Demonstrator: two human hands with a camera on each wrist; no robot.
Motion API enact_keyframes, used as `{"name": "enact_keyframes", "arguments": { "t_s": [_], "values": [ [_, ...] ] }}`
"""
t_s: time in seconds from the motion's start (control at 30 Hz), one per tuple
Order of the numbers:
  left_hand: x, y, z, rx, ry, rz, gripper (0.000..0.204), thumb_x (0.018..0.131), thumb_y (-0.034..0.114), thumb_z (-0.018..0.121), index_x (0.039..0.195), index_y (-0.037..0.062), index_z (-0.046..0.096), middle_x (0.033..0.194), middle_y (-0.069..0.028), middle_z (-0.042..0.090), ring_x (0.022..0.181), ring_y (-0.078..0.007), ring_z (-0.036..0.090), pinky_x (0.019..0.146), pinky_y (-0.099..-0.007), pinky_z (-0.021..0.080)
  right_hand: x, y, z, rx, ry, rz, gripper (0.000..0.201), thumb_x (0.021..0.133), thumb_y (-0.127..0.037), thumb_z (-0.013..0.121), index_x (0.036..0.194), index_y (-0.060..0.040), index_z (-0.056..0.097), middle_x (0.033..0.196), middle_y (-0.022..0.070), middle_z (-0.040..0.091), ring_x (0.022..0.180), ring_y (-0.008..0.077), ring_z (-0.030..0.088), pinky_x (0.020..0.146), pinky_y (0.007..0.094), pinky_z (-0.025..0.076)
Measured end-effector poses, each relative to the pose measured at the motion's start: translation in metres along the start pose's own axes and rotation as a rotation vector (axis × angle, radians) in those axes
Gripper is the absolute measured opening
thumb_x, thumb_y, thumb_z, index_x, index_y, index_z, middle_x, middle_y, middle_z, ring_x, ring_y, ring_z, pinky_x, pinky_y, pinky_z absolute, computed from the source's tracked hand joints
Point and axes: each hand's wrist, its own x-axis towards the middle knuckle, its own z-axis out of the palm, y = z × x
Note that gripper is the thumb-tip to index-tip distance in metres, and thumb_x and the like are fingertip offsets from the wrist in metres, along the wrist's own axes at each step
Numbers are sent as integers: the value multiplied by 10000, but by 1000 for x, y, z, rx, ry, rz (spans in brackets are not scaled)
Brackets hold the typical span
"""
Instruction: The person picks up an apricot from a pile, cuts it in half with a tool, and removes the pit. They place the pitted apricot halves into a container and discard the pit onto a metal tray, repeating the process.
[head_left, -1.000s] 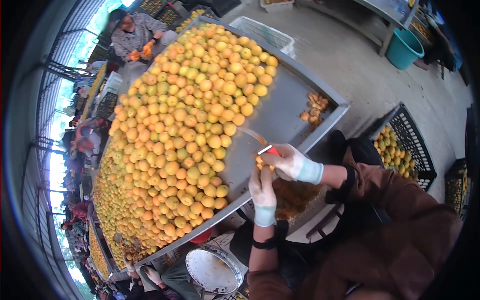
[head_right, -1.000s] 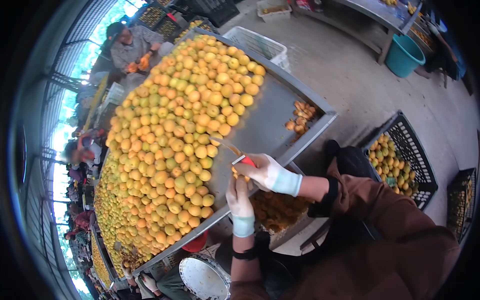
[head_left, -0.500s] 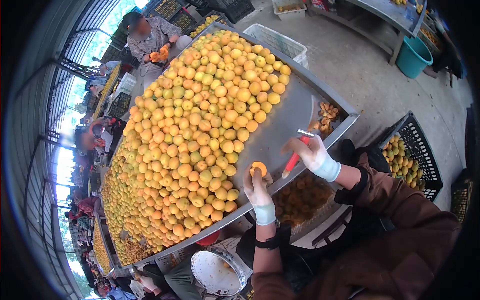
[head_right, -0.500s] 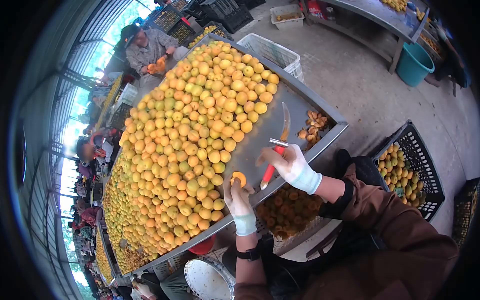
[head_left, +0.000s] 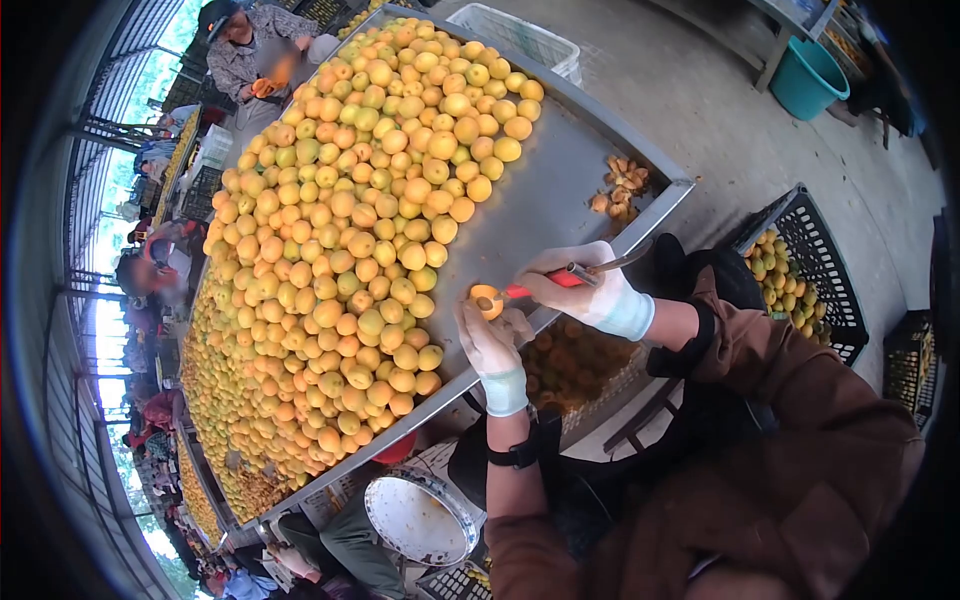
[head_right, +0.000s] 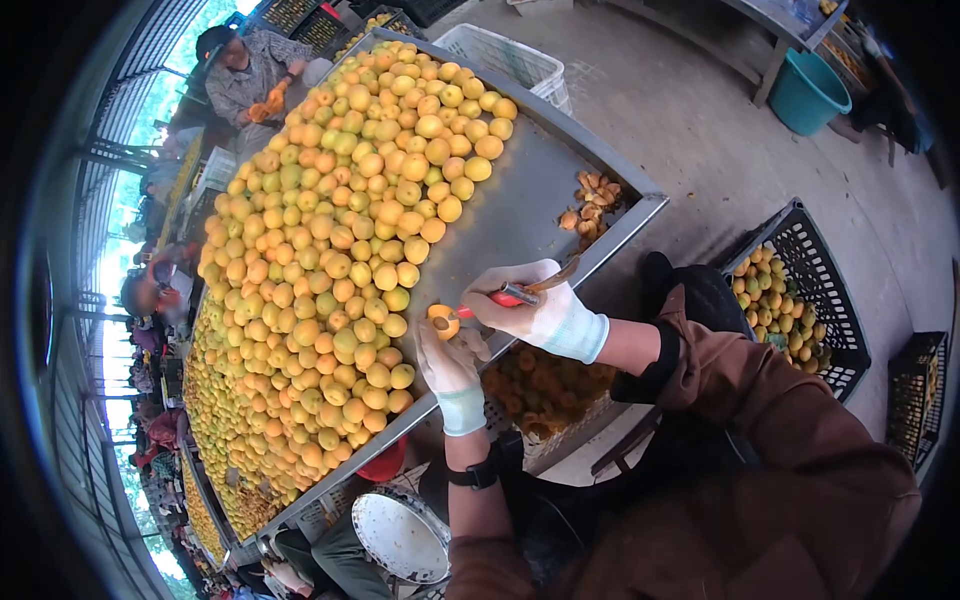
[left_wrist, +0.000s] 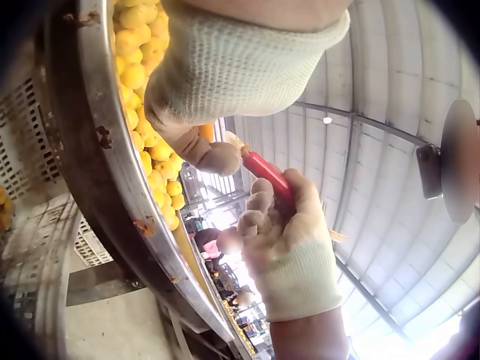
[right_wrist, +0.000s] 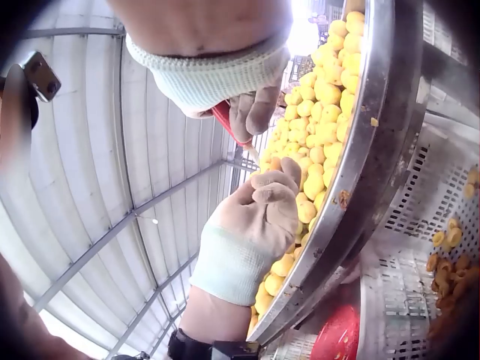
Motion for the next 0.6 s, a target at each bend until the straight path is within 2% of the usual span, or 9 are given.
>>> {"name": "enact_keyframes", "arguments": {
  "t_s": [0.13,0.2,0.27,0.3,0.37,0.4,0.43,0.5,0.6],
  "values": [
    [-3,5,3,43,-63,70,541,1021,418,339,1367,3,356,990,-158,552,518,-214,554,516,-302,448,-1,1,2,34,8,38,200,763,-12,634,952,-76,644,936,74,675,810,237,661,723,287,534],
    [-7,10,8,53,-69,86,546,1021,407,333,1383,-1,347,993,-161,551,527,-217,562,531,-307,457,-1,0,1,-50,-7,14,196,772,-14,631,961,-64,639,946,87,677,810,243,667,739,284,542],
    [-9,12,11,-42,-95,88,495,998,298,350,1386,-8,342,961,-146,546,567,-201,561,567,-304,458,-1,-2,-1,-37,-12,19,197,771,-17,634,962,-63,640,953,92,680,814,241,670,752,286,544],
    [-8,10,9,-42,-94,88,495,998,298,350,1386,-8,342,961,-146,546,567,-201,561,567,-304,458,-1,-3,-1,-24,-16,22,198,770,-20,636,963,-61,641,960,96,682,818,240,674,765,288,546],
    [-6,4,5,101,-92,183,460,937,172,370,1357,-14,359,929,-125,530,603,-174,530,588,-288,444,-1,-6,1,98,-3,99,191,779,-26,637,966,-60,641,962,96,683,828,236,675,767,289,546],
    [-8,4,5,102,-93,182,460,937,172,370,1357,-14,359,929,-125,530,603,-174,530,588,-288,444,-2,-7,2,221,11,176,184,788,-32,639,970,-59,641,964,95,684,838,232,675,769,290,546],
    [-10,6,6,174,-94,211,447,912,139,378,1334,-8,372,924,-115,521,611,-159,509,591,-277,433,-3,-7,2,221,12,177,184,788,-32,639,970,-59,641,964,95,684,838,232,675,769,290,546],
    [-11,6,7,248,-96,237,438,887,105,385,1312,-3,384,919,-105,512,619,-144,487,595,-266,422,-6,-3,4,-55,-4,-2,164,813,-38,635,975,-63,647,980,83,684,854,223,673,765,290,541],
    [-10,3,8,241,-65,188,410,870,96,395,1271,12,406,919,-98,511,616,-125,466,586,-250,405,-8,-1,4,-4,-21,85,167,821,-45,627,983,-76,652,980,64,679,864,215,666,763,295,536]
  ]
}}
